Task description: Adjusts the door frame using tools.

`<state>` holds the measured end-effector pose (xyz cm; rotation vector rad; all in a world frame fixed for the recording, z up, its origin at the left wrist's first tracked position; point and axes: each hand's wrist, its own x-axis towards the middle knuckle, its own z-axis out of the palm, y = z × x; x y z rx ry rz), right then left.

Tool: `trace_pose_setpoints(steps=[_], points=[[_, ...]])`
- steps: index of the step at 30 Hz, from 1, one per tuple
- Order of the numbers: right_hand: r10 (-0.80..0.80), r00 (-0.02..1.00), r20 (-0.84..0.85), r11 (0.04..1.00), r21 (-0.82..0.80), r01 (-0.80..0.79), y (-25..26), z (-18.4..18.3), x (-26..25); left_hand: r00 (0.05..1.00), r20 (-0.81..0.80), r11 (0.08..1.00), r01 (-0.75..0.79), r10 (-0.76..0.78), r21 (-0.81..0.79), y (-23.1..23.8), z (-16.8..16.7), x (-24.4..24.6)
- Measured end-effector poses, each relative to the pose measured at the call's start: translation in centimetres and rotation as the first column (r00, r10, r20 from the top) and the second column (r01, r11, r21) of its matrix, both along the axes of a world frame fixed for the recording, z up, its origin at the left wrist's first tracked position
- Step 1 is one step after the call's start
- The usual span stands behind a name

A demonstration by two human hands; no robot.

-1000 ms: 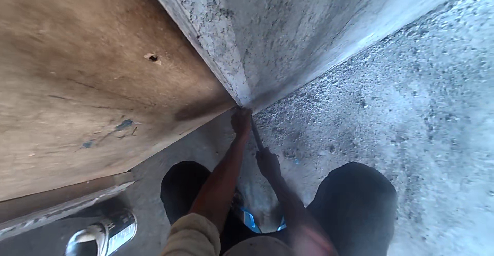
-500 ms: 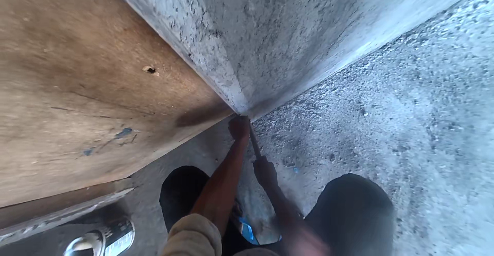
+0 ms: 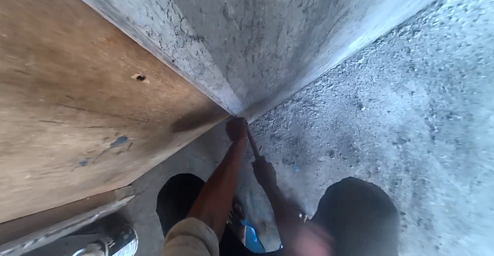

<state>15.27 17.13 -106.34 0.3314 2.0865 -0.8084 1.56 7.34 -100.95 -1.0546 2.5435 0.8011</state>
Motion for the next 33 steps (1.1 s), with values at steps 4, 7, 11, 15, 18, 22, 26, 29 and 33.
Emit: trace_pose_setpoints(steps=[4, 7, 11, 15, 18, 22, 26, 29, 33], points=[[-0.006, 1.0, -0.01, 1.0, 0.006, 0.006, 0.5, -3.5, -1.5, 0.999, -0.034, 0.999, 0.002, -0.001, 0.034, 0.0, 0.5, -1.1], [-0.041, 0.999, 0.007, 0.999, -0.008, 0.041, -0.2, -4.1, 0.2, 0.997, -0.066, 0.997, 0.031, -0.026, 0.073, -0.4, -1.1, 0.4], [-0.037, 0.999, 0.011, 0.999, -0.029, 0.037, -0.5, -2.1, -0.1, 0.971, -0.181, 0.98, 0.174, -0.155, 0.098, -1.8, -2.7, 1.6], [0.044, 0.997, 0.07, 0.996, -0.08, -0.038, 0.2, -0.2, 0.5, 0.98, -0.191, 0.964, -0.003, 0.056, 0.266, -3.3, -3.8, 4.2], [0.044, 0.996, 0.079, 0.998, -0.053, -0.04, 0.3, 0.6, 0.5, 0.867, -0.151, 0.756, -0.314, 0.475, 0.574, -4.8, -3.6, 6.6], [0.076, 0.997, -0.004, 0.995, 0.072, -0.076, 0.6, 0.7, -1.0, 0.724, -0.139, 0.49, -0.301, 0.676, 0.818, -6.1, -1.4, 8.4], [0.162, 0.982, -0.095, 0.982, 0.112, -0.151, 1.1, 0.2, -1.4, 0.746, -0.198, 0.483, -0.185, 0.636, 0.856, -6.7, -0.4, 9.3], [0.22, 0.966, -0.138, 0.967, 0.158, -0.198, 1.4, 0.3, -1.5, 0.744, -0.206, 0.492, -0.183, 0.635, 0.851, -6.8, 0.0, 9.7], [0.233, 0.949, -0.212, 0.953, 0.245, -0.179, 2.0, 0.3, -1.4, 0.751, -0.205, 0.486, -0.171, 0.627, 0.857, -7.4, -0.3, 10.0]])
